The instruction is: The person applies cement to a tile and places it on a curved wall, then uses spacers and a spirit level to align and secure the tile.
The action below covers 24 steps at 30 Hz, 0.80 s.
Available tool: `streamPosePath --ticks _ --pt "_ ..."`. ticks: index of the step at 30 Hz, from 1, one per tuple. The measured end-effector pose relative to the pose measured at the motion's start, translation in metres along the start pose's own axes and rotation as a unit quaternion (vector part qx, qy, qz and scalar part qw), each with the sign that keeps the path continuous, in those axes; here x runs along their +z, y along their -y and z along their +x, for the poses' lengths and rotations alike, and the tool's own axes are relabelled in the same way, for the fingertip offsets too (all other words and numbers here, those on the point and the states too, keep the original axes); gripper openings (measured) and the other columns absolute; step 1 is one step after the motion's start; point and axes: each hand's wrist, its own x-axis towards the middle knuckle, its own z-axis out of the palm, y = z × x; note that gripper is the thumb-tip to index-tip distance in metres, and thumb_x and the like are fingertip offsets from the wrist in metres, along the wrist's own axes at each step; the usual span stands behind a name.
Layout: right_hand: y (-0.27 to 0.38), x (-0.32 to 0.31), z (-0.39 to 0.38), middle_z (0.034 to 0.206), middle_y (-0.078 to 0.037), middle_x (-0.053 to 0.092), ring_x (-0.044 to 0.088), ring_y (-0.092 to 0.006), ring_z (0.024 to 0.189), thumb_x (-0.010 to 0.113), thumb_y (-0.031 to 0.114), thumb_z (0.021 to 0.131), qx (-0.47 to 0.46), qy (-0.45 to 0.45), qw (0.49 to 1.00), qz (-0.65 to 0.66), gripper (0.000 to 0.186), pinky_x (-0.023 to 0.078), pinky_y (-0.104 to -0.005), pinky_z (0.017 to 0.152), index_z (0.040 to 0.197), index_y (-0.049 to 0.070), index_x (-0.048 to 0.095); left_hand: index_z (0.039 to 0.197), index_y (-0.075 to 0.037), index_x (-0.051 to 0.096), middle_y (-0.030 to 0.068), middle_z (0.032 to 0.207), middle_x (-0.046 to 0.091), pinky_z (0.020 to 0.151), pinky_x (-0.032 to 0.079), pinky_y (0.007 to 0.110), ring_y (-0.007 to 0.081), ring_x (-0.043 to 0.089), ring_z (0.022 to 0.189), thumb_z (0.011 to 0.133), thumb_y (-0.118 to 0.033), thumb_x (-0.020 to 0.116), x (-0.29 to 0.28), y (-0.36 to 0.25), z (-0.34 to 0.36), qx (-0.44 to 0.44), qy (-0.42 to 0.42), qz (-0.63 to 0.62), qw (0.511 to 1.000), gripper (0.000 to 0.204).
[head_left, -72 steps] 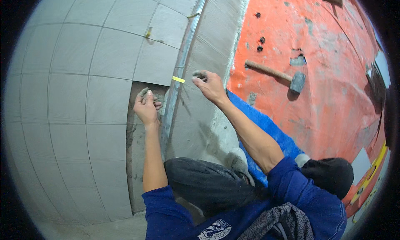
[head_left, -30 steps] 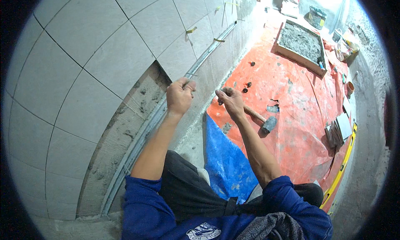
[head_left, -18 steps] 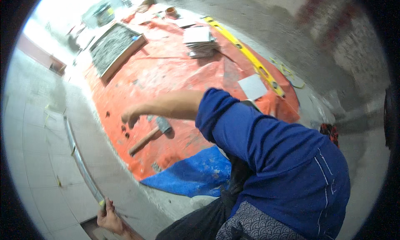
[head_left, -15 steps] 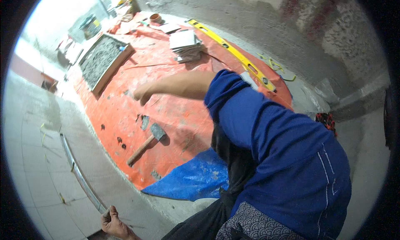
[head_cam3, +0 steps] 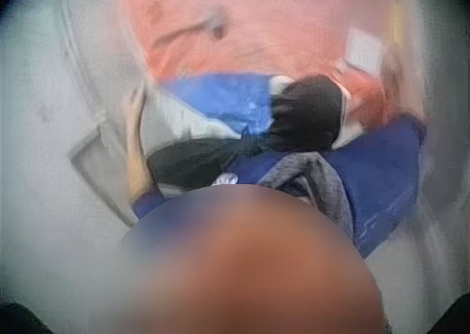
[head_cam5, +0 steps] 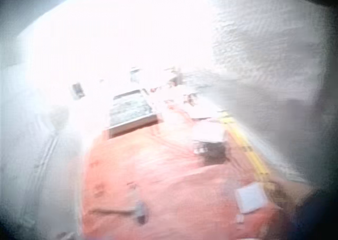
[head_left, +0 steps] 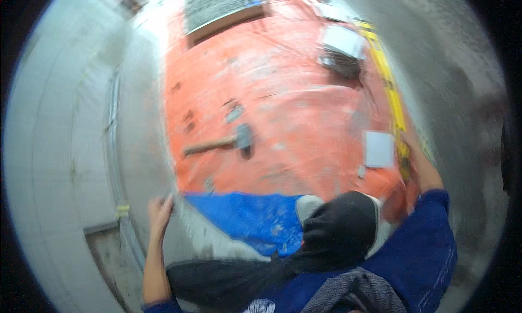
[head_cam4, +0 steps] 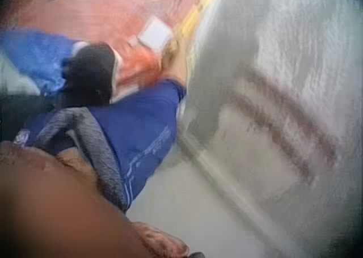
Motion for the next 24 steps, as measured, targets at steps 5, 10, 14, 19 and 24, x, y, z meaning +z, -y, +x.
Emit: streamPosePath --ticks 5,10,14,19,24 --pt "-0.028 0.013 0.053 0.106 -0.015 0.069 0.066 -0.0282 0.097 0.067 0.027 0.085 0.026 0.015 0.990 -0.136 0.049 0.051 -0.0378 0.084 0.126 0.002 0.057 0.091 0.000 0.069 0.0215 0.072 0.065 0.066 0.050 0.043 0.0322 0.067 0.069 0.084 -0.024 0.067 -0.004 -0.013 -0.031 -0.049 0.003 0.037 0.998 0.026" --pt "-0.030 0.014 0.075 0.109 -0.016 0.068 0.065 -0.0297 0.101 0.069 0.027 0.083 0.057 -0.033 0.975 -0.212 0.053 0.049 -0.0374 0.090 0.128 0.002 0.056 0.106 -0.003 0.069 0.0153 0.087 0.072 0.074 0.053 0.036 0.0253 0.069 0.079 0.080 -0.018 0.073 -0.012 -0.019 -0.056 -0.027 0.011 0.025 0.999 0.031" --pt "-0.026 0.019 0.079 0.111 -0.017 0.067 0.064 -0.0310 0.105 0.071 0.026 0.081 0.070 -0.064 0.971 -0.220 0.056 0.048 -0.0371 0.095 0.129 0.002 0.055 0.086 0.001 0.068 0.0162 0.081 0.071 0.069 0.051 0.037 0.0249 0.069 0.076 0.078 -0.019 0.075 -0.007 -0.005 -0.060 -0.054 -0.030 0.085 0.995 0.023" --pt "-0.035 0.014 0.081 0.115 -0.019 0.066 0.063 -0.0326 0.110 0.074 0.026 0.079 0.054 -0.105 0.977 -0.176 0.061 0.046 -0.0368 0.101 0.131 0.002 0.054 0.079 0.002 0.064 0.0151 0.077 0.070 0.066 0.050 0.037 0.0237 0.068 0.070 0.080 -0.020 0.073 0.001 0.002 -0.048 -0.037 -0.040 0.064 0.997 0.024" --pt "-0.059 -0.021 0.063 0.114 -0.014 0.063 0.062 -0.0271 0.097 0.073 0.026 0.083 -0.007 -0.084 0.993 0.079 0.063 0.049 -0.0343 0.087 0.136 0.001 0.048 0.078 0.000 0.065 0.0148 0.073 0.068 0.066 0.050 0.040 0.0265 0.067 0.069 0.088 -0.026 0.064 0.011 -0.011 -0.030 -0.009 -0.025 -0.024 0.999 0.028"
